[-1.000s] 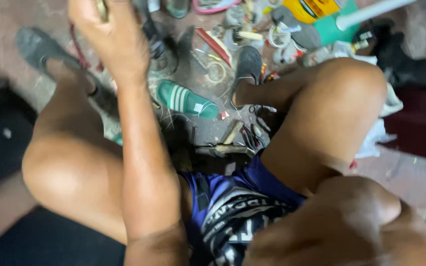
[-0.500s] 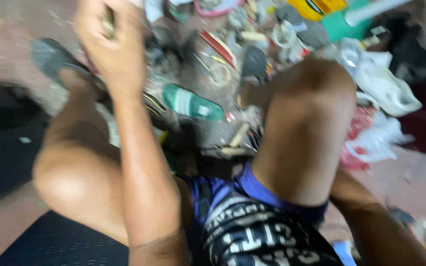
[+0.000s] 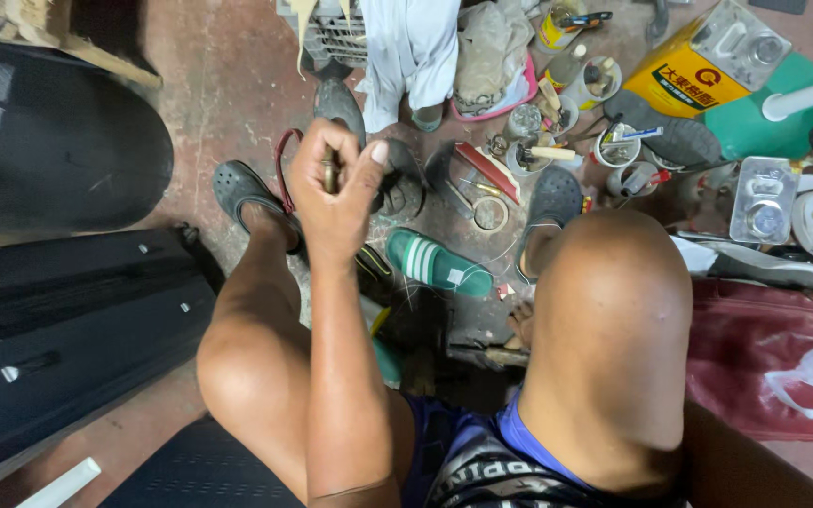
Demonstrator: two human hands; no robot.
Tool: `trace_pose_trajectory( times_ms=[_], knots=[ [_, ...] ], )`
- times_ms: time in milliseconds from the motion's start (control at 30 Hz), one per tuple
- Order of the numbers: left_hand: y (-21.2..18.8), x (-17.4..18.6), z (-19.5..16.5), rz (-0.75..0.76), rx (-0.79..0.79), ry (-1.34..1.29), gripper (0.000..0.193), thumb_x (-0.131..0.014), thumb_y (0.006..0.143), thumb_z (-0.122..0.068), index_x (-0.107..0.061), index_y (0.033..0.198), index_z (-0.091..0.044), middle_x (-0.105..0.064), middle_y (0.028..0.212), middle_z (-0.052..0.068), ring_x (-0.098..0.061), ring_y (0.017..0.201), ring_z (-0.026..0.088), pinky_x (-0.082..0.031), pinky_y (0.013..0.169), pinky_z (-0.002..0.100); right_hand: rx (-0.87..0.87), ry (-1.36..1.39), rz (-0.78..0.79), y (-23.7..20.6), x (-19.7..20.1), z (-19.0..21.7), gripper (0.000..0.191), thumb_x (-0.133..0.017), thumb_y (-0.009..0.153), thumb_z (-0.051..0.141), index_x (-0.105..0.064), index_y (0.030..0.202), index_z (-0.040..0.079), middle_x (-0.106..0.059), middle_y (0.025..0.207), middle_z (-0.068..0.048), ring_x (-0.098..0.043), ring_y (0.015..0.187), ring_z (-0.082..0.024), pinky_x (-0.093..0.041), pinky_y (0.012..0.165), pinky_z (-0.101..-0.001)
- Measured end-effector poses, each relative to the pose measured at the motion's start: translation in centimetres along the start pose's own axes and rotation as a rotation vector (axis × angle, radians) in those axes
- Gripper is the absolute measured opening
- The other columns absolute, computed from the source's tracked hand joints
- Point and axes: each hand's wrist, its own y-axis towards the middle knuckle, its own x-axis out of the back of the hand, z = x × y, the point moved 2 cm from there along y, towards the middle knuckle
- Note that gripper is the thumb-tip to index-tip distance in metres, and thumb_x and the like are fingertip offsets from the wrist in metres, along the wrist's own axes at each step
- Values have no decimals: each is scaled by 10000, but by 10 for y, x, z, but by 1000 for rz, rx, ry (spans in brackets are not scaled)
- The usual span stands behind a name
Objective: The person sits on the floor and uses a hammer and a metal rod to repeatedly strike and shape a small metal ring held in the left hand. The person occasionally switches to a screwdriver to adjust the ring before resuming hammering.
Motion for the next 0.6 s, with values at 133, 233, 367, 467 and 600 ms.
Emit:
trace_pose_trajectory(
  times_ms=[133, 233, 367, 467, 600],
  knots=[
    [-3, -7, 8, 40, -122, -54, 433, -708, 1055, -398, -502, 877, -61, -403, 804, -48, -350, 740, 55, -283, 652, 228, 15, 10, -7, 1, -4, 0, 225, -613, 1153, 234, -481, 1196, 57, -623, 932, -90, -624, 791, -218, -519, 745, -354],
    [0, -10, 16, 23, -56, -239, 712, -352, 1040, -751, -599, 933, -91, -454, 775, -72, -401, 689, 42, -368, 616, 232, 35, 16, -18, -3, -5, 0, 224, -608, 1161, 231, -471, 1191, 56, -619, 917, -89, -620, 773, -212, -519, 734, -348],
    [2, -9, 20, -4, 13, -257, 685, -241, 1119, -606, -633, 973, -64, -449, 734, -36, -393, 661, 62, -346, 593, 229, 57, 11, -34, -11, -5, 4, 225, -601, 1171, 228, -459, 1185, 54, -613, 898, -88, -615, 749, -203, -518, 720, -339],
    [3, -7, 20, -1, 13, -284, 485, -346, 1133, -481, -577, 1038, -65, -448, 744, -16, -391, 658, 72, -367, 580, 235, 71, 16, -49, -15, -5, 5, 227, -596, 1179, 226, -449, 1180, 53, -609, 884, -86, -611, 731, -196, -518, 709, -332],
    [5, -7, 26, 71, 17, -394, 382, -433, 1124, -420, -543, 1004, -74, -475, 782, -3, -431, 676, 82, -422, 607, 243, 99, 41, -83, -20, -3, -1, 230, -589, 1189, 223, -436, 1173, 51, -603, 865, -85, -605, 707, -187, -518, 695, -323]
  ],
)
